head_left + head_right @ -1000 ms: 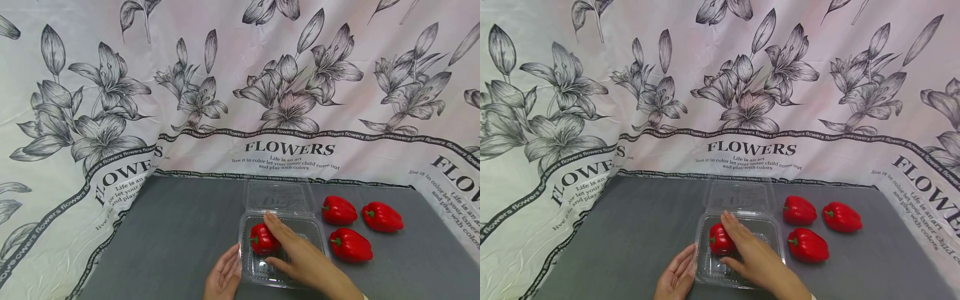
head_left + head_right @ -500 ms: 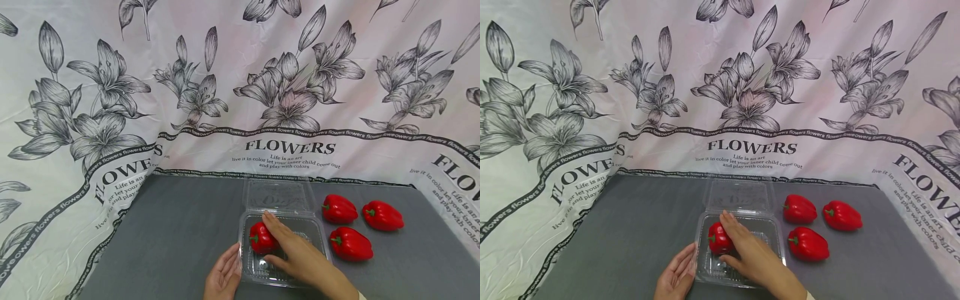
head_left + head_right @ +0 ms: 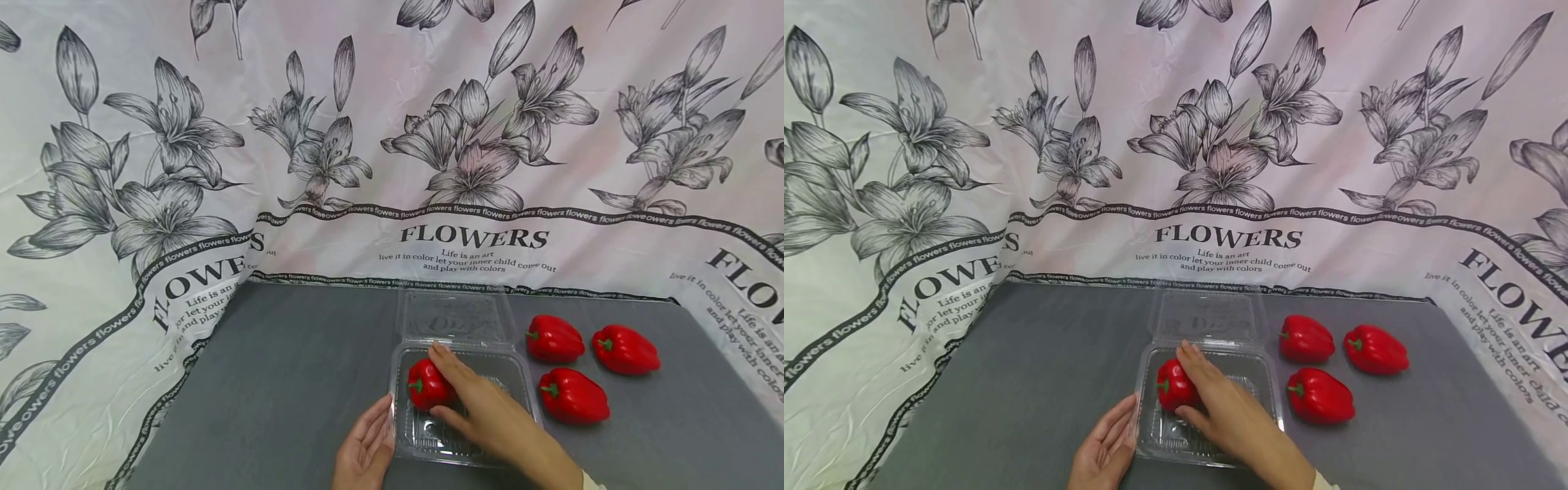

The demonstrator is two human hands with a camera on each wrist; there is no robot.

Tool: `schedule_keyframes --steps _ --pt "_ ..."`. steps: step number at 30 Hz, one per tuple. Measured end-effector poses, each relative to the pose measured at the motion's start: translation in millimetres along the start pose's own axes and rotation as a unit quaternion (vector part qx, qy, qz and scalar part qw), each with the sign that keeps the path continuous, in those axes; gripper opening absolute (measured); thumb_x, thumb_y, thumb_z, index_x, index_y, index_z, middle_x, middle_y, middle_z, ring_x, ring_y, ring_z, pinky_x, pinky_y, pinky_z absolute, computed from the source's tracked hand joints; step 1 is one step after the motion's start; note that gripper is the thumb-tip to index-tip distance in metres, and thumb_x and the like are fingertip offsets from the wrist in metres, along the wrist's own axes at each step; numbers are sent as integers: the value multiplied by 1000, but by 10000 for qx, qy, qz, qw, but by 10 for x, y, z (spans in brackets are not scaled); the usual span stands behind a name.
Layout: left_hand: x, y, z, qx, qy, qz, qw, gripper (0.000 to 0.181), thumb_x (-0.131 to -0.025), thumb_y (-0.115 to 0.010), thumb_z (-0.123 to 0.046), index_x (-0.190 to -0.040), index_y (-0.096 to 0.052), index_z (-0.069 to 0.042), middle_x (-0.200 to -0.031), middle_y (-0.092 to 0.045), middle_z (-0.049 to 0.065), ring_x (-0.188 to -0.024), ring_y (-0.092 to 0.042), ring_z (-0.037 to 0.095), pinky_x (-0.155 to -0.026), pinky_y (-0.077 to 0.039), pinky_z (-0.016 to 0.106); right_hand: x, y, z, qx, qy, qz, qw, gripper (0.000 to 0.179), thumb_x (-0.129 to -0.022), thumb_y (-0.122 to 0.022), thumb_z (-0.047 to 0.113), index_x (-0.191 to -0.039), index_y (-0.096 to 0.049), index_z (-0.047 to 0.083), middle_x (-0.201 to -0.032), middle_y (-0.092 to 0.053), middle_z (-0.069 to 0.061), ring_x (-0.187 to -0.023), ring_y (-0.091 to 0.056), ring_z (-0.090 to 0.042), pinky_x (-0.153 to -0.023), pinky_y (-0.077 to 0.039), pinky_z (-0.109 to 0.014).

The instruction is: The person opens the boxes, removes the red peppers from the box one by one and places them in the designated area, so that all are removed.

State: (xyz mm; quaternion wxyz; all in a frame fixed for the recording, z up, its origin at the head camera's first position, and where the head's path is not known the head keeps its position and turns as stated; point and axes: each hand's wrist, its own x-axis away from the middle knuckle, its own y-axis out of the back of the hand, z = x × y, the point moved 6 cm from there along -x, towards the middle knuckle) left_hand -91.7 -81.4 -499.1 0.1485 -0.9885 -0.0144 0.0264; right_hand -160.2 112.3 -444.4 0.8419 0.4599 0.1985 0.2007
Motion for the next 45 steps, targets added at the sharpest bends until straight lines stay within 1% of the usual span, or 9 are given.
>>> schedule_keyframes --steps 3,11,17,22,26,29,36,40,45 --pt "-4 -4 -1 5 -29 -11 10000 51 -100 -64 4 -147 -47 18 -151 -48 38 -135 -57 6 -113 -43 21 -18 5 5 -64 33 -23 10000 90 -94 -83 34 -166 -34 11 -171 -33 -7 -151 -39 -25 -117 -44 -49" --pt "4 -1 -1 -50 36 -74 10000 51 -100 -65 3 -147 -49 16 -151 -50 37 -134 -58 6 -112 -44 20 -23 -8 16 4 201 -243 9995 85 -92 -86 26 -162 -41 7 -168 -39 -12 -145 -49 -29 -111 -50 -49" --pt "4 6 -5 -31 -8 -57 10000 51 -100 -64 4 -147 -49 16 -152 -49 37 -135 -57 6 -112 -43 21 -21 11 12 47 144 -307 9994 85 -89 -87 27 -161 -46 8 -165 -43 -8 -141 -54 -25 -109 -52 -47" --pt "10 8 -8 -70 -39 -49 10000 50 -99 -62 7 -147 -49 16 -152 -49 37 -135 -56 5 -112 -43 20 -19 36 18 77 234 -377 9990 85 -86 -89 26 -158 -48 6 -160 -50 -10 -141 -54 -25 -107 -54 -47" --pt "10 5 -5 -145 -16 -73 9999 50 -98 -60 9 -147 -50 13 -152 -50 36 -135 -56 5 -112 -43 19 -17 49 19 125 282 -415 9987 86 -85 -90 25 -158 -48 6 -159 -52 -11 -140 -55 -23 -106 -55 -47" --pt "7 4 -2 -175 6 -71 9998 50 -99 -60 8 -148 -51 12 -151 -51 35 -135 -57 6 -112 -43 19 -13 49 15 104 267 -390 9988 86 -85 -90 24 -159 -48 7 -159 -52 -11 -140 -55 -23 -106 -55 -47" --pt "13 -1 4 -140 112 -52 9998 51 -99 -63 5 -148 -50 12 -152 -50 34 -134 -57 5 -111 -44 18 13 53 15 55 265 -402 9988 85 -85 -89 23 -158 -49 6 -156 -53 -16 -130 -63 -27 -101 -58 -48" --pt "11 -5 -3 -84 82 -35 9999 51 -99 -62 7 -148 -50 13 -152 -49 35 -135 -57 7 -112 -44 19 29 58 14 35 237 -415 9988 86 -84 -90 22 -158 -49 7 -156 -54 -16 -134 -61 -26 -104 -56 -47" --pt "14 -8 -8 -83 123 -59 9999 50 -99 -62 6 -148 -50 13 -152 -50 35 -134 -57 7 -111 -44 19 52 93 19 -19 91 -417 9991 87 -83 -91 21 -159 -49 12 -155 -55 -15 -137 -59 -26 -106 -55 -47"
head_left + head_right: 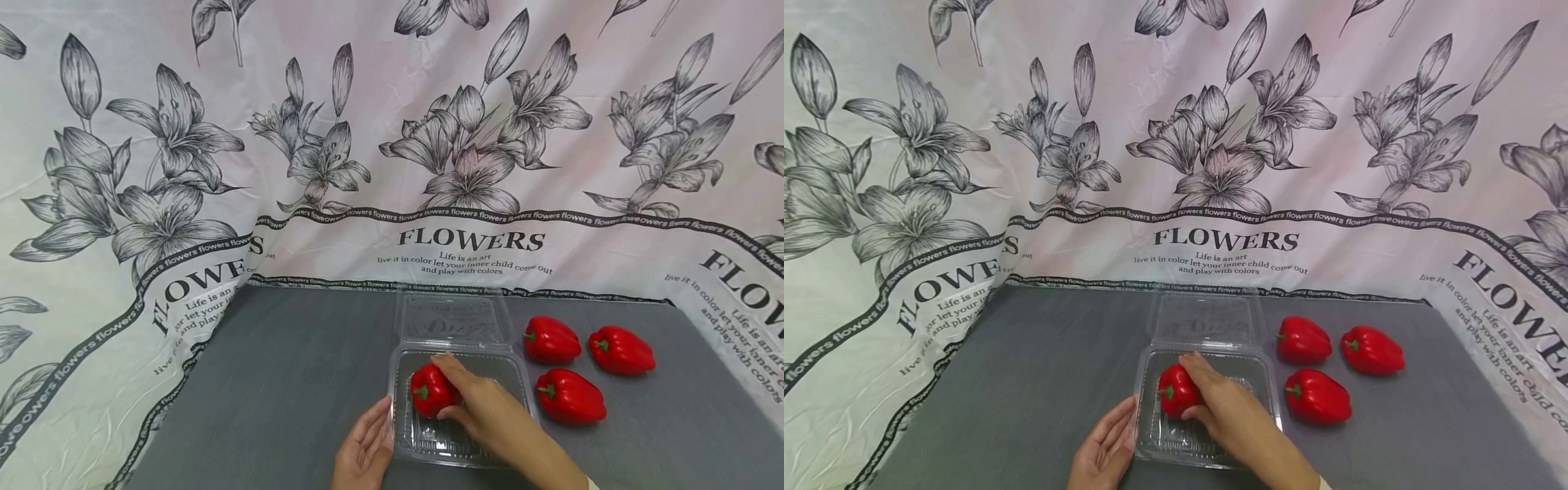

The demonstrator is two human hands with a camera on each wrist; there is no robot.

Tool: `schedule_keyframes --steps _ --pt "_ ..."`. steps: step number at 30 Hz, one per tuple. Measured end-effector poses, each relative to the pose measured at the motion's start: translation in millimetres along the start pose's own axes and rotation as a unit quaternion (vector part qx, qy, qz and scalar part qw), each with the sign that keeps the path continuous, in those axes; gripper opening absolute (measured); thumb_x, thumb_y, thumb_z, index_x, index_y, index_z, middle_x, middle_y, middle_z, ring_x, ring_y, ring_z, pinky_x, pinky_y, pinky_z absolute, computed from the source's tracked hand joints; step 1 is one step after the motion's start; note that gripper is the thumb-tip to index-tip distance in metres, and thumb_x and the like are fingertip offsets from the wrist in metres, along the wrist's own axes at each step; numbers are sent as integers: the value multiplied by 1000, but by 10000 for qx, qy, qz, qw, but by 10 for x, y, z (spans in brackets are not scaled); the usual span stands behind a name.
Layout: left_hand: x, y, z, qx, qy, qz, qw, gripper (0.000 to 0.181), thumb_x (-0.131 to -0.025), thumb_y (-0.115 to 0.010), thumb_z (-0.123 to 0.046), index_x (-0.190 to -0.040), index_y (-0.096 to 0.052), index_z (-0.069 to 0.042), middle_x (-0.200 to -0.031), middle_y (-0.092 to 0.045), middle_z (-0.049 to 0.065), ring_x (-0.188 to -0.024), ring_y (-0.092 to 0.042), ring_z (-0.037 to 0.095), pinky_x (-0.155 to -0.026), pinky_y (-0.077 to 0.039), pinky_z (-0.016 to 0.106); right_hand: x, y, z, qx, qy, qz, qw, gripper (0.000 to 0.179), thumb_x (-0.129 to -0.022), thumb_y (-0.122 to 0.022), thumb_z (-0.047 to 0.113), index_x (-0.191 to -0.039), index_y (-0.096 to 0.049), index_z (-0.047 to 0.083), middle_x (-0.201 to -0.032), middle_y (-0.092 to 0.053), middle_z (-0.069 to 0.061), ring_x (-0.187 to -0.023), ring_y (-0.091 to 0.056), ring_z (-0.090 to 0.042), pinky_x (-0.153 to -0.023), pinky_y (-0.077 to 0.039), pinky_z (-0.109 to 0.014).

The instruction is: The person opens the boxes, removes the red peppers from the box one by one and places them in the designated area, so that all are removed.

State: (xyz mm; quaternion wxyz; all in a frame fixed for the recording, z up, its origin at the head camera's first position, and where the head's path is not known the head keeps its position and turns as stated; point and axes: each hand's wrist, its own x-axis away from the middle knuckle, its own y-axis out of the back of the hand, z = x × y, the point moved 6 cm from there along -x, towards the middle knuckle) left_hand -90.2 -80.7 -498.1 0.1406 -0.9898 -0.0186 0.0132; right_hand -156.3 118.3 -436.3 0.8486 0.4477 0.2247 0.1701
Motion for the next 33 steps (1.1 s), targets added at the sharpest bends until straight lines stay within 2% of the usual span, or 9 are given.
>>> schedule_keyframes --steps 5,13,22,27,33 --pt "5 -1 0 -30 -21 27 10000 50 -99 -63 4 -148 -51 12 -152 -49 34 -135 -56 7 -111 -44 19 30 66 42 -1 -36 -45 10000 88 -83 -91 20 -159 -48 14 -155 -54 -16 -136 -59 -27 -105 -55 -47" --pt "4 -2 9 -19 11 100 9999 52 -99 -63 5 -148 -49 13 -154 -47 35 -135 -55 5 -112 -43 18 87 175 103 229 -5 -155 9996 90 -83 -90 19 -161 -45 17 -156 -54 -15 -118 -72 -28 -96 -61 -46" --pt "13 -8 -11 -33 -28 37 10000 51 -99 -63 5 -148 -50 12 -153 -48 34 -136 -55 7 -112 -42 18 125 324 115 222 -197 -308 9991 92 -83 -90 18 -162 -43 21 -159 -51 -13 -114 -74 -23 -94 -62 -41" --pt "12 -5 -11 -73 12 -30 10000 51 -99 -63 5 -147 -51 11 -153 -49 34 -135 -55 6 -111 -43 17 147 414 121 333 -302 -399 9982 94 -82 -92 15 -162 -43 22 -159 -52 -13 -119 -72 -27 -92 -63 -40" --pt "3 -4 -7 -66 -89 -43 9999 50 -98 -62 8 -147 -51 13 -152 -49 36 -135 -56 5 -111 -43 18 189 527 136 338 -318 -533 9975 98 -82 -92 12 -164 -40 23 -161 -49 -15 -128 -66 -34 -93 -62 -44"
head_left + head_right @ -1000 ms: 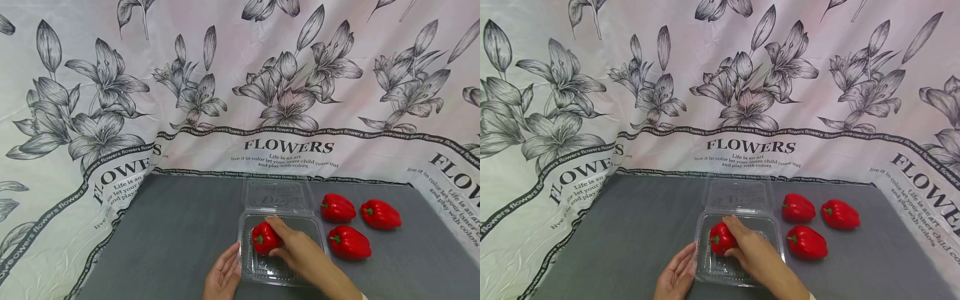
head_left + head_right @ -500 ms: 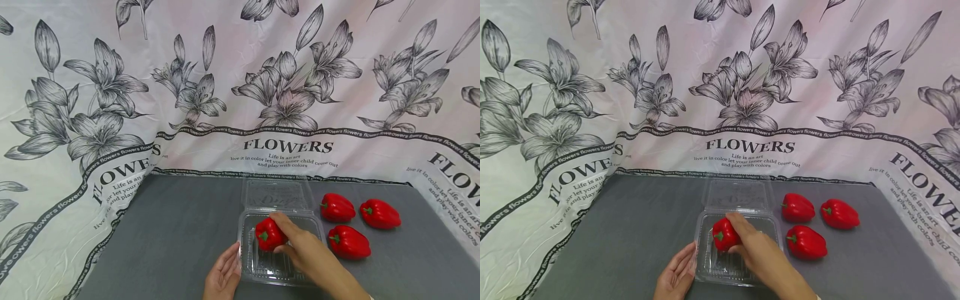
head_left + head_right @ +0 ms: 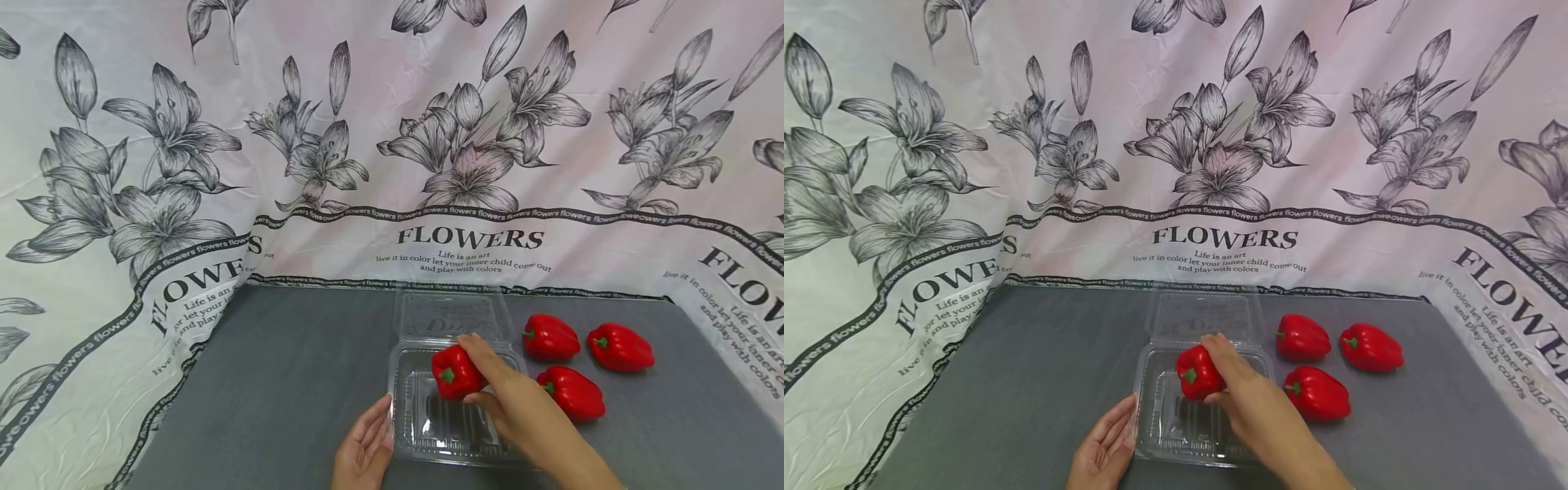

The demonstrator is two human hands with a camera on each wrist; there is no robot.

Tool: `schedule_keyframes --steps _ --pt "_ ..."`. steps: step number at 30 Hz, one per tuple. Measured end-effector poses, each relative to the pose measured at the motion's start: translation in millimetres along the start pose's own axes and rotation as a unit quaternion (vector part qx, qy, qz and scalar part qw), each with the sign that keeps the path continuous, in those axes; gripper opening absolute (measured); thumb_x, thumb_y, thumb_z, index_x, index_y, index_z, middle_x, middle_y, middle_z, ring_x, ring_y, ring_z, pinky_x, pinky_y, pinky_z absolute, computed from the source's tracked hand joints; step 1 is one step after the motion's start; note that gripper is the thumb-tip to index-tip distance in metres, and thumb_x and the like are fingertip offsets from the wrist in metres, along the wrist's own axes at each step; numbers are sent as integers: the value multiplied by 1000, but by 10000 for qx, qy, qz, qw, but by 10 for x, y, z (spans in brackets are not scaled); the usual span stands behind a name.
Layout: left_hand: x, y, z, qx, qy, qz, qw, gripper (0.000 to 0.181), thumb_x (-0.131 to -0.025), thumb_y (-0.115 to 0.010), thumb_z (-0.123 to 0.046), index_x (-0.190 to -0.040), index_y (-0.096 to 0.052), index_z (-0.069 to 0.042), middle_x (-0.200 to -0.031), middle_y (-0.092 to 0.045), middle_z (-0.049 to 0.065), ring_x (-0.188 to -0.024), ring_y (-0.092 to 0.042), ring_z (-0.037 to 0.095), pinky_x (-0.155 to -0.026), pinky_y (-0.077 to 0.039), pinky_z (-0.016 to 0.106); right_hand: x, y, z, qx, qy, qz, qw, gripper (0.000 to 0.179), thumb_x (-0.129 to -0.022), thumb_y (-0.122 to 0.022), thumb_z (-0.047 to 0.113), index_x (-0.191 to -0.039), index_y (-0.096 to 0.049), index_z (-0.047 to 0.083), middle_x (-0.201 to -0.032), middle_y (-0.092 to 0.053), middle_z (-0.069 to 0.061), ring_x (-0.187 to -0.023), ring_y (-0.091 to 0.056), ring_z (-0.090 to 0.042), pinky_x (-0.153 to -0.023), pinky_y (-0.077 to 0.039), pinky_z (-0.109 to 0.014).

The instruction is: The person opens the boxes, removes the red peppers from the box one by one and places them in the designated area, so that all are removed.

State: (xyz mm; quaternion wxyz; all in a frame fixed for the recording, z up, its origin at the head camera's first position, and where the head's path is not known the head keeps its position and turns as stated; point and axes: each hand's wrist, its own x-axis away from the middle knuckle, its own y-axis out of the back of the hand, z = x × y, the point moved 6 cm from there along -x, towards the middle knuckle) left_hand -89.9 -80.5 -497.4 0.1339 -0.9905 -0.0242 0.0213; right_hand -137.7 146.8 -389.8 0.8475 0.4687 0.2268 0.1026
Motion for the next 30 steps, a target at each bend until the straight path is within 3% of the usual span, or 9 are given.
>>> schedule_keyframes --steps 7,12,19,25,30 --pt "7 -3 0 39 53 5 10000 50 -98 -62 7 -146 -51 13 -153 -49 36 -135 -55 6 -111 -43 18 39 132 13 96 282 -242 9993 97 -80 -92 9 -163 -41 15 -157 -52 -18 -132 -62 -37 -93 -60 -46" --pt "2 -10 -4 74 83 2 9999 50 -98 -62 7 -147 -52 13 -153 -48 35 -135 -55 6 -111 -43 18 67 223 -18 115 270 -321 9991 100 -79 -92 6 -164 -40 16 -156 -53 -20 -125 -67 -39 -88 -63 -44" --pt "1 -12 -11 87 91 -9 9999 51 -98 -63 6 -147 -51 13 -153 -48 36 -135 -55 6 -111 -42 18 106 355 -118 335 -33 -419 9986 102 -78 -94 10 -164 -40 20 -156 -54 -21 -94 -79 -25 -77 -66 -37" --pt "-6 -12 -14 93 -16 16 10000 51 -98 -63 7 -146 -50 15 -152 -47 37 -135 -55 5 -112 -42 20 130 447 -194 439 -87 -577 9973 106 -77 -93 7 -165 -38 23 -155 -55 -21 -93 -76 -23 -74 -66 -38" --pt "-3 -6 -13 96 -44 7 9999 50 -98 -63 7 -146 -50 15 -152 -48 37 -136 -55 7 -112 -43 20 144 499 -238 565 -61 -666 9962 107 -77 -93 7 -166 -36 23 -156 -53 -22 -77 -68 -8 -70 -65 -31"
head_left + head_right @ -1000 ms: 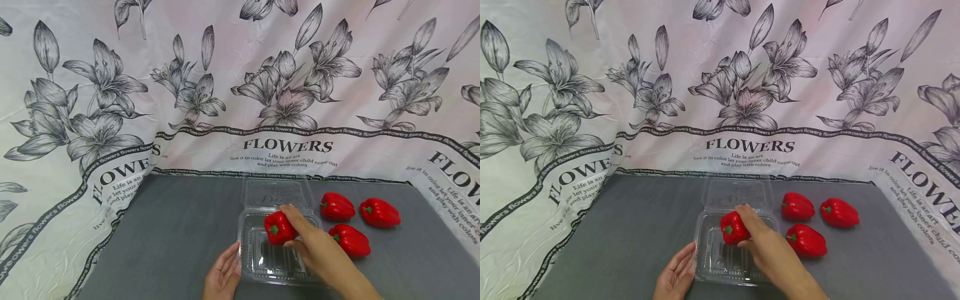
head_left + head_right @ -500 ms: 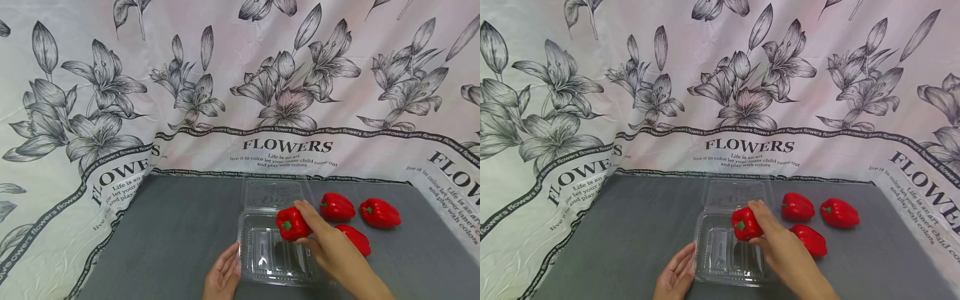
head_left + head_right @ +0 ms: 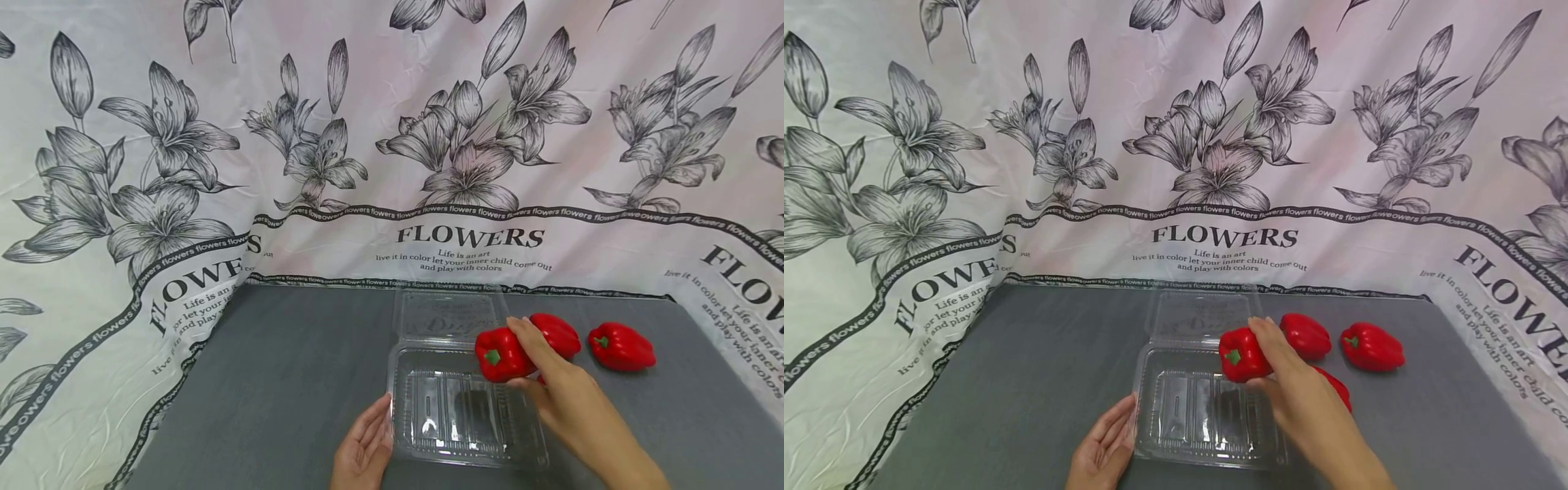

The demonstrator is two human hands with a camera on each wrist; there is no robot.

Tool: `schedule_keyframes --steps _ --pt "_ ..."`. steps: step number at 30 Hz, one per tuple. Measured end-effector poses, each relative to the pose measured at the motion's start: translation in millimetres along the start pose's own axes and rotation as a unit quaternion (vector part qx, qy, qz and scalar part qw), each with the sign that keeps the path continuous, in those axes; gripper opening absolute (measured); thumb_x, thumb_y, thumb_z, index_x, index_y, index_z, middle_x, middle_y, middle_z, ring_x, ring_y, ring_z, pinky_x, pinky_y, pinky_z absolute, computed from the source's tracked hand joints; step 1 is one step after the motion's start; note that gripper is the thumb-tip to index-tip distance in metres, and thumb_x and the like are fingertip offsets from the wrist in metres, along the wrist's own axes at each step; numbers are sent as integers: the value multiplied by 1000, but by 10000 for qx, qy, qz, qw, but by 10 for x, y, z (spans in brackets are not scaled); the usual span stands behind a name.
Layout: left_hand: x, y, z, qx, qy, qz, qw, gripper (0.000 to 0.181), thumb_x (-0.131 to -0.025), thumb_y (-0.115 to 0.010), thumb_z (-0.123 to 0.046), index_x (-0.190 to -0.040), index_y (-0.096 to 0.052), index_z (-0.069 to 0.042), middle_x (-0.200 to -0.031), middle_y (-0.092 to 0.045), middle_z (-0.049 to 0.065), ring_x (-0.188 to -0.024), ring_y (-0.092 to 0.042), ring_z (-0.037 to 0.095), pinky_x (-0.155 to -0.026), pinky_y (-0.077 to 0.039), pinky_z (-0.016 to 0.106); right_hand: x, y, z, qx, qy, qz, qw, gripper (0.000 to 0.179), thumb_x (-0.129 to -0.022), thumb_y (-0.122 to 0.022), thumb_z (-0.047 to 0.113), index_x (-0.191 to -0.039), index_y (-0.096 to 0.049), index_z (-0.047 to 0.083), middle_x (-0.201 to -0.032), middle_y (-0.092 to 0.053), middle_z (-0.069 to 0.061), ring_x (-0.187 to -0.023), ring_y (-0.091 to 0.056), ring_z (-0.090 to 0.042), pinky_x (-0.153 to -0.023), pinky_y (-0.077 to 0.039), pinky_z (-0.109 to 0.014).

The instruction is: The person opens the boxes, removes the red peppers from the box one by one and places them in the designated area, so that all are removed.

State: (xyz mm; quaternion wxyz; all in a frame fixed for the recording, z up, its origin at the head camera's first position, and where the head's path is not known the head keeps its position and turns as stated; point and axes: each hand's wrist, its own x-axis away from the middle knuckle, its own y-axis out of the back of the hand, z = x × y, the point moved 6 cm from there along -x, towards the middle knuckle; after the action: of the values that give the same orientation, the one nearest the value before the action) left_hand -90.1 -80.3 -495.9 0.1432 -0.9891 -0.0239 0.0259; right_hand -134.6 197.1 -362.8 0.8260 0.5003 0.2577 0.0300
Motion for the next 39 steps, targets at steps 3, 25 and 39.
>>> schedule_keyframes --steps 3,25,39 --pt "1 -7 -5 -5 1 11 10000 50 -99 -63 7 -147 -50 15 -153 -48 37 -137 -55 8 -112 -42 20 7 39 -47 30 -50 -35 10000 109 -76 -93 5 -166 -35 23 -155 -54 -23 -75 -68 -8 -69 -65 -31" --pt "12 -16 7 -130 138 -35 9998 51 -99 -63 6 -148 -50 12 -154 -48 33 -137 -53 5 -113 -41 19 102 298 -322 217 -124 -501 9984 112 -71 -95 2 -166 -38 19 -155 -52 -25 -96 -77 -39 -79 -64 -38" --pt "26 -30 -13 -81 38 -29 10000 50 -99 -63 7 -147 -51 13 -153 -48 36 -137 -54 8 -112 -42 19 227 432 -480 378 -194 -753 9963 112 -69 -94 -3 -165 -40 19 -155 -54 -23 -89 -76 -37 -95 -53 -15"
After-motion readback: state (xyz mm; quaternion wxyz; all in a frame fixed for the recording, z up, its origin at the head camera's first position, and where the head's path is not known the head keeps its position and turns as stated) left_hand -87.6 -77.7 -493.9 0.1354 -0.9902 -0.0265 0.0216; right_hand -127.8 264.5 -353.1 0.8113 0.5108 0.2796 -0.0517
